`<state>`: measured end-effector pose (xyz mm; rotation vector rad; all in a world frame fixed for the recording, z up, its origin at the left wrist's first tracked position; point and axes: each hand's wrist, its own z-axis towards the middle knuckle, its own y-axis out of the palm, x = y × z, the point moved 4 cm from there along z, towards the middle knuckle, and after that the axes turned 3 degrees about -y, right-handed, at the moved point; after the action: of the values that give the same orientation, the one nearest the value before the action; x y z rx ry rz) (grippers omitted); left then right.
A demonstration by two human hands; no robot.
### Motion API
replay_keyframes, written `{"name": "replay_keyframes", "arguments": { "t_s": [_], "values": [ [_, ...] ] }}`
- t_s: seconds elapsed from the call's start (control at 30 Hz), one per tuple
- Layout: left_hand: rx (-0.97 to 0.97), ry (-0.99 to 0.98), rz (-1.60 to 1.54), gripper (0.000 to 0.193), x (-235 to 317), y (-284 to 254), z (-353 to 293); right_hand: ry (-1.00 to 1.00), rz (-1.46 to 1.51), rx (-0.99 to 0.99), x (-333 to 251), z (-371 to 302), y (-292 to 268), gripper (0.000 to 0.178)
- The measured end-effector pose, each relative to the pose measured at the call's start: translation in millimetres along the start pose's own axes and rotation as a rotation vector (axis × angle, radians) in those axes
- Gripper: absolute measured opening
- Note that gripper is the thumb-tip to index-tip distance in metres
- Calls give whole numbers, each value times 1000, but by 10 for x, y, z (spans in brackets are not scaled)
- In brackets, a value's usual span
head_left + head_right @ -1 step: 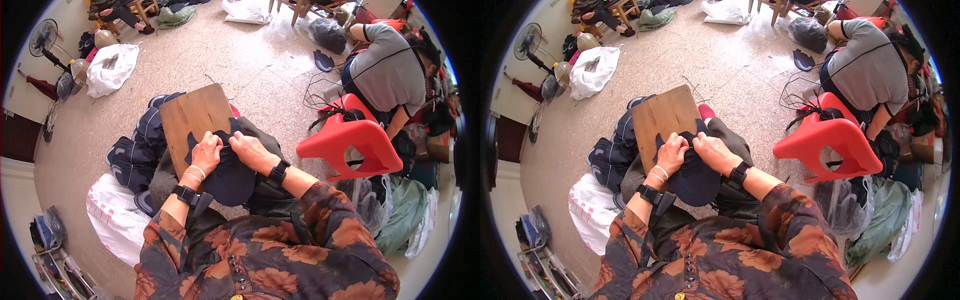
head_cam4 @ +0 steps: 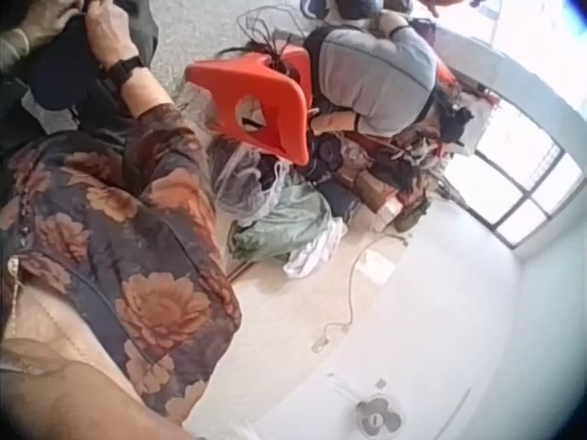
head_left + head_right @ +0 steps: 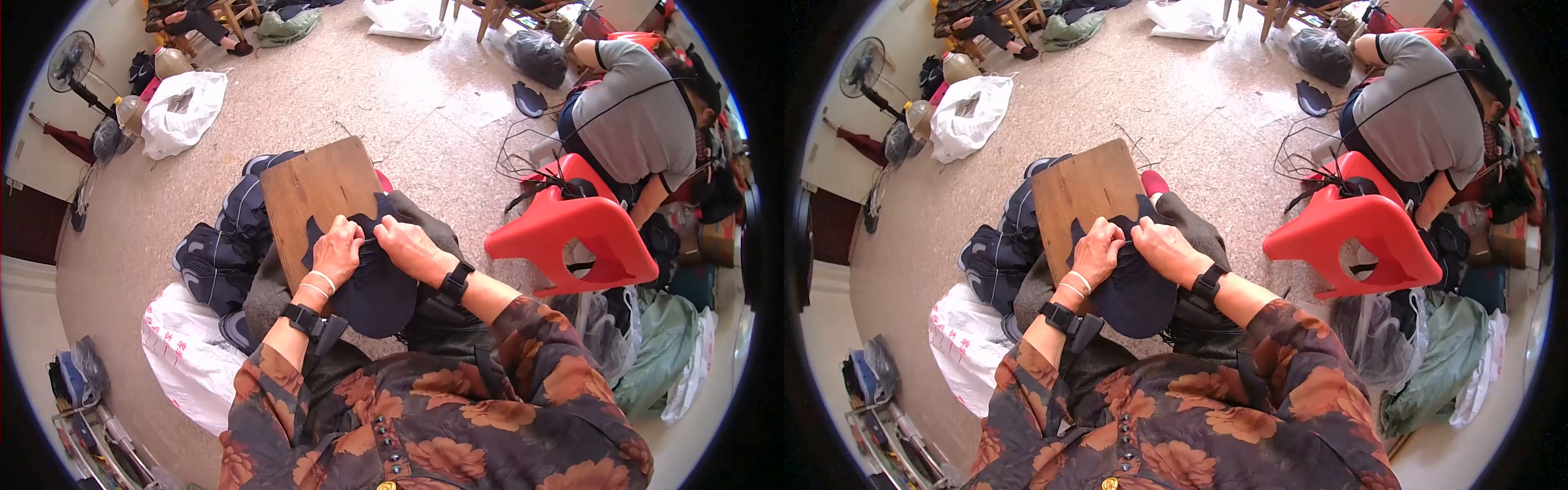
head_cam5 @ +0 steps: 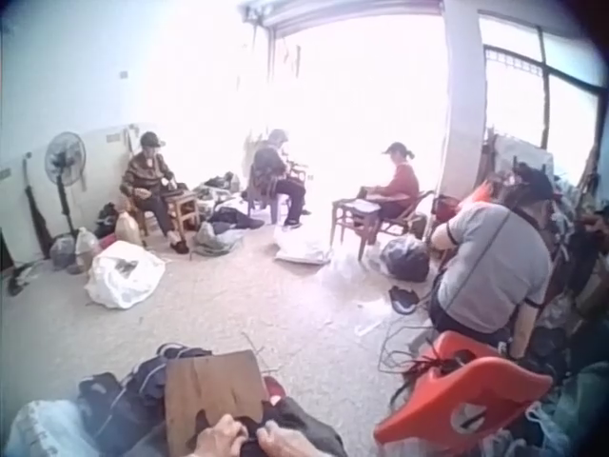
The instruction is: Manually threading laces through the eyelets of shoe upper components while using a wooden board for stability.
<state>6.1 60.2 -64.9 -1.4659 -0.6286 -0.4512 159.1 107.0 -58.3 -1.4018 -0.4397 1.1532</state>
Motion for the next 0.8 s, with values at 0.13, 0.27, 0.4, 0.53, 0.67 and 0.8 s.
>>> {"name": "replay_keyframes", "arguments": {
  "t_s": [0.13, 0.27, 0.4, 0.53, 0.67, 0.8],
  "values": [
    [4, 0, -53, 7, -61, -5, -1, -91, -30, -28, 8, 42, -28, 10],
    [-43, -24, -198, 10, -113, -77, 0, -109, -4, -74, 60, 17, -37, 13],
    [-89, -24, -202, 12, -6, -80, 5, -34, 76, -41, 143, -118, -67, 13],
    [-79, -6, -177, 12, 4, -79, -7, 57, 127, -19, 184, -192, -108, 9],
    [-57, -15, -148, 11, 21, -72, -22, 68, 112, -24, 181, -256, -149, 7],
    [-51, -58, -122, 9, 2, -20, -16, 33, 130, 76, 134, -226, -149, 7]
  ]
}}
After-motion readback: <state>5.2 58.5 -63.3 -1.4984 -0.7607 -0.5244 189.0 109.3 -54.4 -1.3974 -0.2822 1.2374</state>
